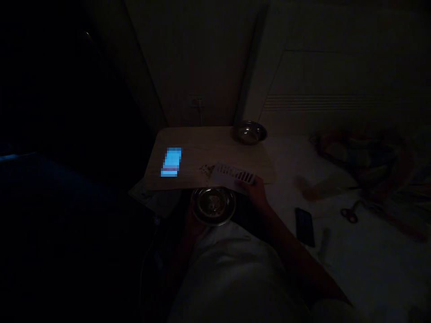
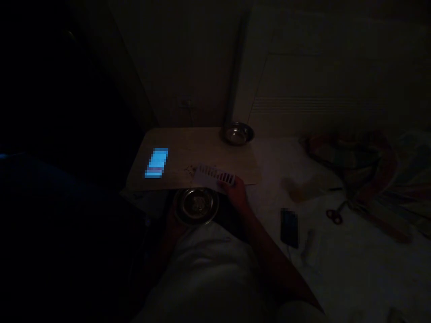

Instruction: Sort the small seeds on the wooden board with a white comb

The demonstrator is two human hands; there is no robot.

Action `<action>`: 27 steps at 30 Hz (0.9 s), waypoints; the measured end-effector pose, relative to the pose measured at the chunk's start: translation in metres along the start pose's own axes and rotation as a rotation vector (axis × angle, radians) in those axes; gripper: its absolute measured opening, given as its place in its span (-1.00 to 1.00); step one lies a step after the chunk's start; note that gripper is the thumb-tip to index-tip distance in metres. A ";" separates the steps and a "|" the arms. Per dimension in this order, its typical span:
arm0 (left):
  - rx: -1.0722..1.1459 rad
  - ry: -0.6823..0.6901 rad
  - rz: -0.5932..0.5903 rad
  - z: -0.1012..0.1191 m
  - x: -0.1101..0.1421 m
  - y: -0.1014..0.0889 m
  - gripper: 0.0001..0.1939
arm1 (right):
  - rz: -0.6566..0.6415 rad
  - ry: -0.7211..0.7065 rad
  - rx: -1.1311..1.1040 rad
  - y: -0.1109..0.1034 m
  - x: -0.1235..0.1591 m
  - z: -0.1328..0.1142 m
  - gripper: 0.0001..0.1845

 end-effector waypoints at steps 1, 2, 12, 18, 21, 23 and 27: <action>-0.002 0.010 -0.003 0.001 0.001 0.001 -0.72 | -0.008 -0.001 -0.005 0.001 0.000 0.001 -0.63; -0.002 0.008 -0.005 0.001 0.003 0.003 -0.71 | -0.018 -0.004 -0.009 0.002 0.000 0.001 -0.63; -0.046 0.036 0.028 0.005 0.012 0.007 -0.75 | -0.018 -0.016 0.000 0.009 0.000 -0.006 -0.68; 0.028 0.014 -0.030 0.002 0.008 0.010 -0.71 | -0.039 -0.033 0.007 0.010 -0.001 -0.008 -0.69; 0.037 -0.066 0.030 -0.004 0.007 0.005 -0.67 | -0.026 -0.016 0.000 0.007 0.000 -0.004 -0.68; 0.024 -0.083 0.058 -0.005 0.006 0.002 -0.65 | -0.028 -0.007 -0.017 0.006 0.001 -0.002 -0.67; 0.023 -0.040 0.039 -0.002 0.006 0.003 -0.65 | -0.015 -0.005 -0.029 0.001 0.003 0.000 -0.67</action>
Point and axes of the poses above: each hand's wrist, its own x-axis away from the middle knuckle, its own y-axis out of the palm, z = x × y, the point moved 8 cm from there along -x, towards the middle knuckle, and after that the axes turned 11 degrees about x, right-handed, at the moved point
